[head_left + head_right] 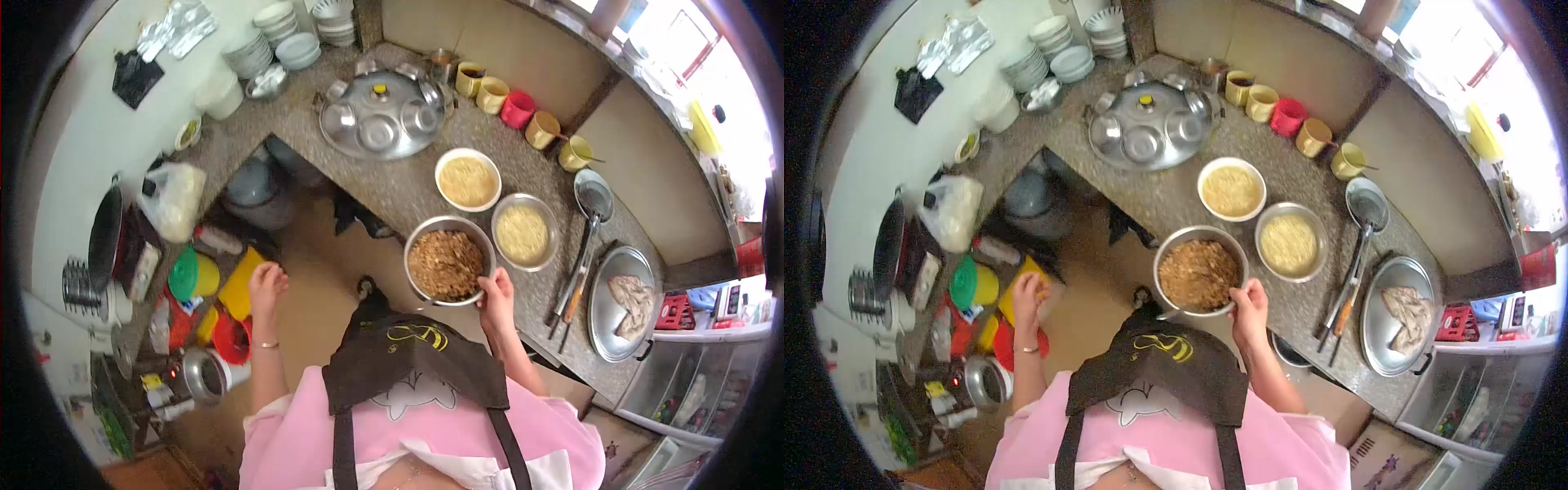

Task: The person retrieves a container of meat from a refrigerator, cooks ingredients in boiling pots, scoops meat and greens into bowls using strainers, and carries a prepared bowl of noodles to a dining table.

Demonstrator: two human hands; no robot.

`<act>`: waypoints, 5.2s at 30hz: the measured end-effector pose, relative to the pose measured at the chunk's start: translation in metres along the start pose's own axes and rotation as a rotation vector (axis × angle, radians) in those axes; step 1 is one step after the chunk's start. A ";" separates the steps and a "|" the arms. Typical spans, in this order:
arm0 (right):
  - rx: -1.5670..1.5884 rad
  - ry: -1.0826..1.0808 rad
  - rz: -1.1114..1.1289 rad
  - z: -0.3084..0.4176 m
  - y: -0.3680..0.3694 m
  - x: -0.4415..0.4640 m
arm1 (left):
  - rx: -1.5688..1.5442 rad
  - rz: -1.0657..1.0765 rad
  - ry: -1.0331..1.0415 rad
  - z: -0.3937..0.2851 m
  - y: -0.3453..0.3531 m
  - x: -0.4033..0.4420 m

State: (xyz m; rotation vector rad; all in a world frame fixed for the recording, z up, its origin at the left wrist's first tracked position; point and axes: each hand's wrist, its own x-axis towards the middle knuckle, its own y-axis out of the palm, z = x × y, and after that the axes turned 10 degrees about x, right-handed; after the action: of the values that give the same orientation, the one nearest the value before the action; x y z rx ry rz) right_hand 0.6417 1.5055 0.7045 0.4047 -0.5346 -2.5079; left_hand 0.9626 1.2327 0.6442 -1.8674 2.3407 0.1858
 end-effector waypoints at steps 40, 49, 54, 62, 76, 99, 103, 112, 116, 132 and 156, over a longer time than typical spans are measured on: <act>0.196 -0.187 -0.496 0.027 0.181 0.170 | 1.291 0.709 1.104 -0.145 0.394 0.475; 0.183 -0.204 -0.557 0.025 0.188 0.174 | 1.338 0.768 1.069 -0.135 0.398 0.487; 0.210 -0.219 -0.549 0.021 0.184 0.179 | 1.266 0.735 1.080 -0.141 0.395 0.482; 0.218 -0.236 -0.611 0.025 0.185 0.190 | 1.258 0.739 1.056 -0.172 0.394 0.479; 0.188 -0.231 -0.529 0.024 0.183 0.224 | 1.256 0.586 1.052 -0.279 0.273 0.478; 0.068 -0.167 -0.242 -0.032 0.246 0.251 | 1.351 0.217 0.511 -0.159 -0.028 0.456; 0.067 -0.200 -0.241 -0.050 0.251 0.248 | 1.351 0.188 0.523 -0.126 -0.050 0.457; 0.042 -0.111 -0.328 -0.079 0.260 0.225 | 1.350 0.164 0.546 -0.044 -0.060 0.515; -0.137 -0.070 -0.428 -0.099 0.265 0.191 | 1.068 0.237 0.582 0.017 -0.090 0.560; 0.309 -0.227 -0.639 -0.146 0.197 0.018 | 1.632 0.655 0.879 0.092 -0.107 0.677; 0.251 -0.418 -1.527 -0.202 -0.311 -0.512 | 0.903 1.663 1.661 0.443 0.497 -0.471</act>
State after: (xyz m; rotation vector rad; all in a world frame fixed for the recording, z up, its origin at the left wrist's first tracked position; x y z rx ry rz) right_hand 0.9970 1.9762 0.4762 0.4666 -0.9237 -4.0670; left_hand 0.5958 1.8749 0.3012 1.1114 2.7159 -2.3161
